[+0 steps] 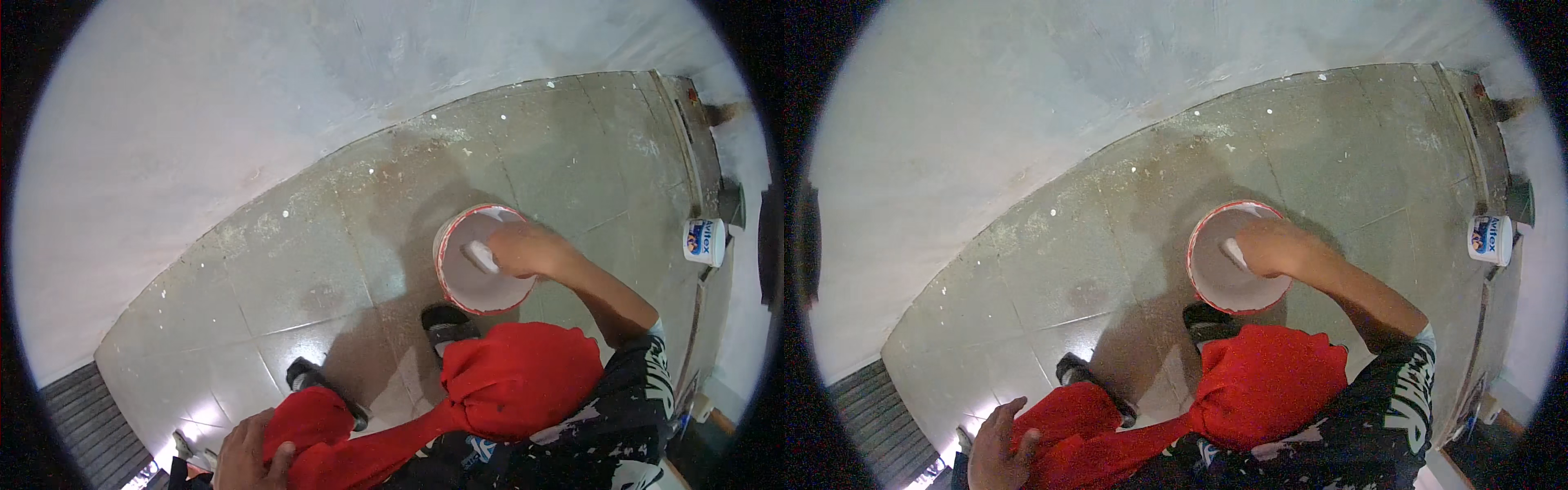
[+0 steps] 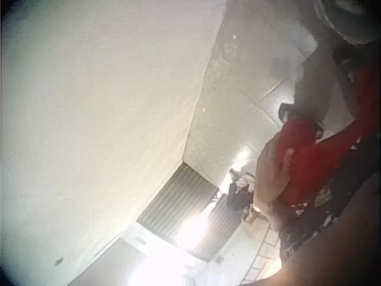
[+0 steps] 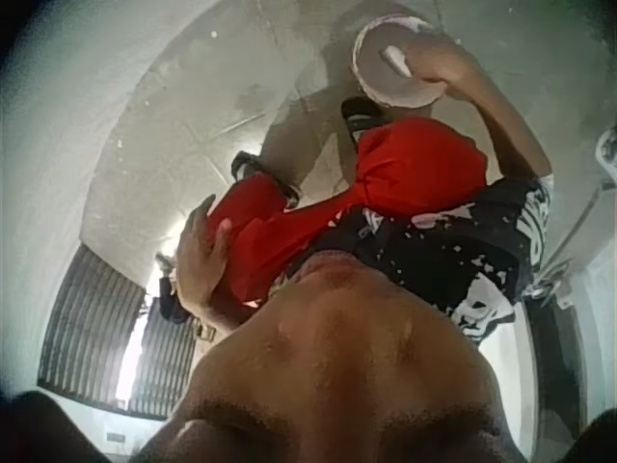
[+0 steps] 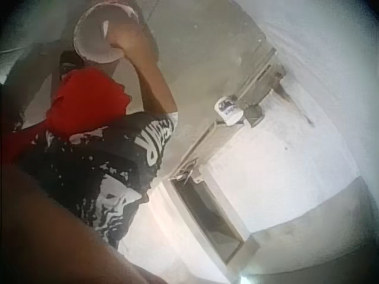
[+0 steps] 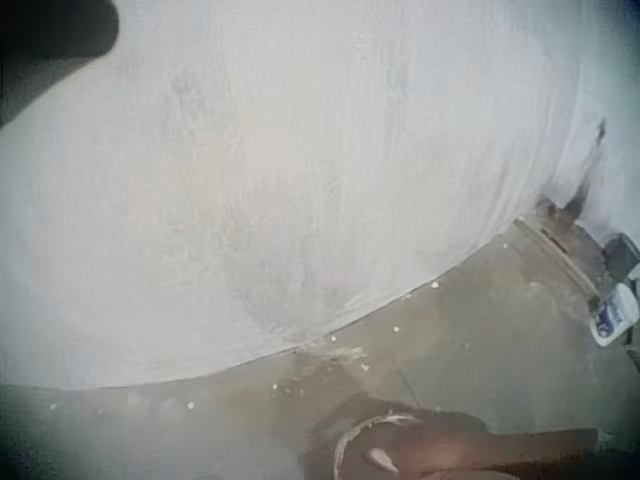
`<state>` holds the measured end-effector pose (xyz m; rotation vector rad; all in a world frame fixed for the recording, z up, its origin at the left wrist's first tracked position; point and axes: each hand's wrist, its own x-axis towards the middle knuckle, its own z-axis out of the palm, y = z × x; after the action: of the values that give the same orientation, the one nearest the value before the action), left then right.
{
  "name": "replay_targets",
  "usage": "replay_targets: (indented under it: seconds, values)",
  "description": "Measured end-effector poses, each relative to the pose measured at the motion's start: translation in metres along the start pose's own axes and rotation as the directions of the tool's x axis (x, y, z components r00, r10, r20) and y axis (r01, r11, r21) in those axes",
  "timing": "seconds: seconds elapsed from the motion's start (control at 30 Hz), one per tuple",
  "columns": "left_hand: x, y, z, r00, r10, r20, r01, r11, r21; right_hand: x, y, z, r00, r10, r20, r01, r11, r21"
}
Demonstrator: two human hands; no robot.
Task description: Applying white paint to an indoor wall using a paint brush and paint from a bucket.
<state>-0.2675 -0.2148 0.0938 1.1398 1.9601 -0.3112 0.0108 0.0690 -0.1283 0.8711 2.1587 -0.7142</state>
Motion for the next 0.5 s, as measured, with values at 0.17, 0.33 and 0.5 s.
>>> replay_targets:
  seconds: [0.17,0.33,0.5]
  values:
    - [0.023,0.022,0.002,0.997,0.039,0.065,-0.043,0.997,0.065,-0.023,0.020,-0.023,0.996,-0.077,0.033,0.077,0.997,0.011]
    - [0.025,0.041,0.000,0.969,0.230,0.092,-0.247,0.919,0.306,-0.053,0.052,-0.029,0.995,-0.073,0.070,0.042,0.928,0.371]
    - [0.054,0.060,-0.004,0.855,0.512,0.082,-0.513,0.815,0.268,-0.084,0.092,-0.016,0.995,-0.096,0.026,0.052,0.724,0.688]
